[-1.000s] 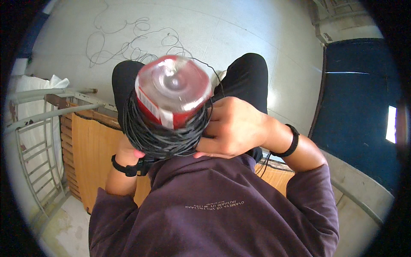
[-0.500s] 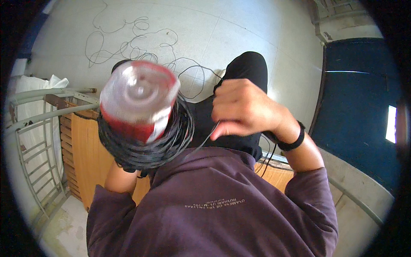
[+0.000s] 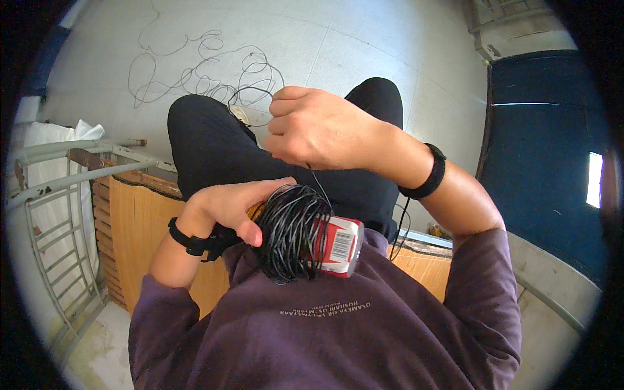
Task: The person winds a length of black wire around a red soda can and then a green plastic bottle.
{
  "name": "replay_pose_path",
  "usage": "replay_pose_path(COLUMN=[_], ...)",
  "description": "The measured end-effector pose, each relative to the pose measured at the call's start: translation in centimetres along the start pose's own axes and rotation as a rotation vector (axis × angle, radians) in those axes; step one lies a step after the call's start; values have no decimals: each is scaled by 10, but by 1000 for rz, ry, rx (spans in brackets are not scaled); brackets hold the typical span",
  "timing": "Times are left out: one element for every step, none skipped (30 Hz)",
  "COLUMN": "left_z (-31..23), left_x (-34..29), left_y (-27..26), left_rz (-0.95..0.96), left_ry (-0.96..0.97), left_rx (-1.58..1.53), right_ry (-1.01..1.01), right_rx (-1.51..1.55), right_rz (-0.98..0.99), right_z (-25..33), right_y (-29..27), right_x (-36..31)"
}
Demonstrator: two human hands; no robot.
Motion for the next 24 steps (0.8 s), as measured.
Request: replay_pose_path(left_z=[-16, -18, -18, -18, -17, -28, -36, -40, -38, -31, -24, -16, -14, -15, -18, -14, -6, -13, -11, -11, -13, -17, -21, -26], left_x=[7, 4, 3, 1, -1, 1, 2, 1, 0, -2, -3, 0, 3, 5, 5, 3, 3, 5, 1, -2, -4, -7, -10, -14], left_y=[6, 6, 6, 6, 7, 7, 5, 5, 5, 4, 3, 0, 1, -4, -9, -14, -17, -26, -32, -38, -46, -51, -56, -58], left_rz=[24, -23, -59, -96, -136, -231, -321, -347, -353, -360, -367, -329, -329, -410, -490, -571, -571, -659, -732, -806, -874, -925, -975, -1035], left_ry=[114, -106, -179, -252, -325, -374, -422, -461, -458, -490, -522, -601, -601, -590, -578, -517, -517, -412, -417, -416, -399, -335, -270, -215], left_rx=[58, -19, -22, -29, -40, -58, -77, -115, -114, -87, -59, 33, 35, 142, 247, 331, 331, 447, 383, 317, 332, 307, 281, 248], right_ry=[-40, -39, -49, -35, -20, -8, -10, 5, 15, 9, 45, 86, 85, 188, 291, 344, 344, 407, 469, 491, 495, 544, 590, 671], right_rx=[-16, -66, -64, -120, -176, -216, -219, -261, -301, -301, -327, -355, -357, -333, -306, -301, -301, -258, -213, -156, -159, -141, -124, 92], right_rz=[21, 15, 14, 6, -2, 15, 16, 9, -1, -3, 56, 116, 115, 221, 328, 402, 402, 374, 347, 338, 340, 212, 84, 54], right_z=[4, 5, 5, 4, 2, 3, 5, 6, 8, 13, 17, 19, 24, 21, 18, 19, 23, 23, 22, 22, 25, 27, 28, 25], right_y=[2, 0, -3, -6, -10, -12, -13, -14, -15, -15, -12, -10, -11, -6, -3, -4, -4, -6, -7, -6, -4, -10, -15, -6], right_x=[1, 3, 6, 8, 9, 10, 9, 8, 8, 9, 9, 8, 7, 3, -2, -4, -5, -9, -13, -15, -15, -13, -14, -21])
Point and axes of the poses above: each hand's wrist, its own x-axis towards the middle knuckle, its own y-axis out of the palm, z = x × y, the point moved 7 cm from there along x, towards the middle knuckle
